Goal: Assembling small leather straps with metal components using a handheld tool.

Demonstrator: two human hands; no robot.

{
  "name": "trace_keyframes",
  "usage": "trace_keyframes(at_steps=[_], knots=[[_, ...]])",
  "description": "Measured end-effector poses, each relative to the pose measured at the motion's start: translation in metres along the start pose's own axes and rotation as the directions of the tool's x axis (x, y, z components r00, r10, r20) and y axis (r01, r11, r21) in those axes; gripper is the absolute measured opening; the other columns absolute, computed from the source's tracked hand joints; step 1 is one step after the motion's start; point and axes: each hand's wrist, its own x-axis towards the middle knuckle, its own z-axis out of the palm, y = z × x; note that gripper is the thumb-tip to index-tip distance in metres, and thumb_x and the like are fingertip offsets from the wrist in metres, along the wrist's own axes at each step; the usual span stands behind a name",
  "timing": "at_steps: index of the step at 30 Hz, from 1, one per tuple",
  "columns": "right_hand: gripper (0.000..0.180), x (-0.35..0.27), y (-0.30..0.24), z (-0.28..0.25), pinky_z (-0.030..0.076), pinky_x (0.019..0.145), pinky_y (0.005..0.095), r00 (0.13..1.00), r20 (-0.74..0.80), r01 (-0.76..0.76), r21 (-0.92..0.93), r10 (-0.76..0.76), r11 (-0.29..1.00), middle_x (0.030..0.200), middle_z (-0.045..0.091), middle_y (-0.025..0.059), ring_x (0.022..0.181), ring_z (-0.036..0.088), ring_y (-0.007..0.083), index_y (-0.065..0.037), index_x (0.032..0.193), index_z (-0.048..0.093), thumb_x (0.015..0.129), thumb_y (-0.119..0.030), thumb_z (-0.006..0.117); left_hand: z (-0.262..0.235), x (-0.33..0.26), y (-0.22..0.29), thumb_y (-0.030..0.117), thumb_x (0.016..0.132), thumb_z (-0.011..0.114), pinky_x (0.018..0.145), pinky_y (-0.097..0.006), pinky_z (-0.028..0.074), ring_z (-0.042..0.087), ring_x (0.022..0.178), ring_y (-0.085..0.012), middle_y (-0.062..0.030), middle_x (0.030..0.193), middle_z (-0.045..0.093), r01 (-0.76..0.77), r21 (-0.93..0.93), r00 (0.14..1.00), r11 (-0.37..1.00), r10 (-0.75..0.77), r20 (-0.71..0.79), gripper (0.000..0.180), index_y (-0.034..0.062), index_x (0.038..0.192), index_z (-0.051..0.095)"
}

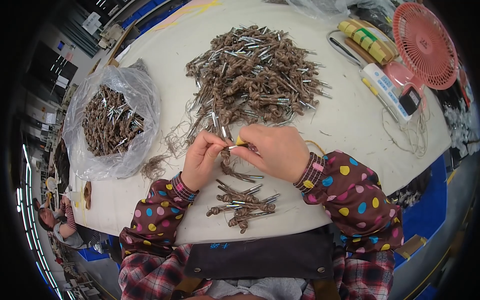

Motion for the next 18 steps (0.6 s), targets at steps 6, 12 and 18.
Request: trace_keyframes(at_steps=[6, 12, 18], knots=[[0.022, 0.0001, 0.0013, 0.0016, 0.041, 0.048, 0.0286, 1.000, 0.006, 0.015, 0.008, -0.015, 1.000, 0.066, 0.054, 0.0034, 0.054, 0.055, 0.0201, -0.007, 0.076, 0.056, 0.079, -0.025, 0.069, -0.0020, -0.0008, -0.0022, 0.012, 0.094, 0.050, 0.070, -0.022, 0.044, 0.055, 0.075, -0.0098, -0.0042, 0.089, 0.063, 0.027, -0.014, 0.999, 1.000, -0.026, 0.027, 0.011, 0.0028, 0.097, 0.054], [0.022, -0.0003, 0.0013, 0.0022, 0.040, 0.047, 0.0294, 1.000, -0.003, -0.010, 0.064, 0.010, 0.998, 0.065, 0.053, 0.0032, 0.053, 0.053, 0.0201, -0.007, 0.076, 0.056, 0.080, -0.025, 0.068, -0.0023, -0.0003, -0.0022, 0.014, 0.094, 0.050, 0.070, -0.022, 0.044, 0.055, 0.075, -0.0091, -0.0041, 0.089, 0.063, 0.020, -0.026, 0.999, 0.999, -0.020, 0.025, 0.012, 0.0027, 0.097, 0.054], [0.023, -0.0008, 0.0015, 0.0038, 0.040, 0.047, 0.0300, 1.000, -0.003, 0.006, 0.019, -0.006, 1.000, 0.066, 0.054, 0.0027, 0.054, 0.054, 0.0202, -0.008, 0.076, 0.056, 0.079, -0.027, 0.068, -0.0004, -0.0013, -0.0039, 0.014, 0.094, 0.050, 0.070, -0.022, 0.044, 0.055, 0.075, -0.0092, -0.0043, 0.089, 0.063, 0.027, -0.043, 1.000, 0.999, -0.026, 0.018, 0.012, 0.0025, 0.096, 0.054]])
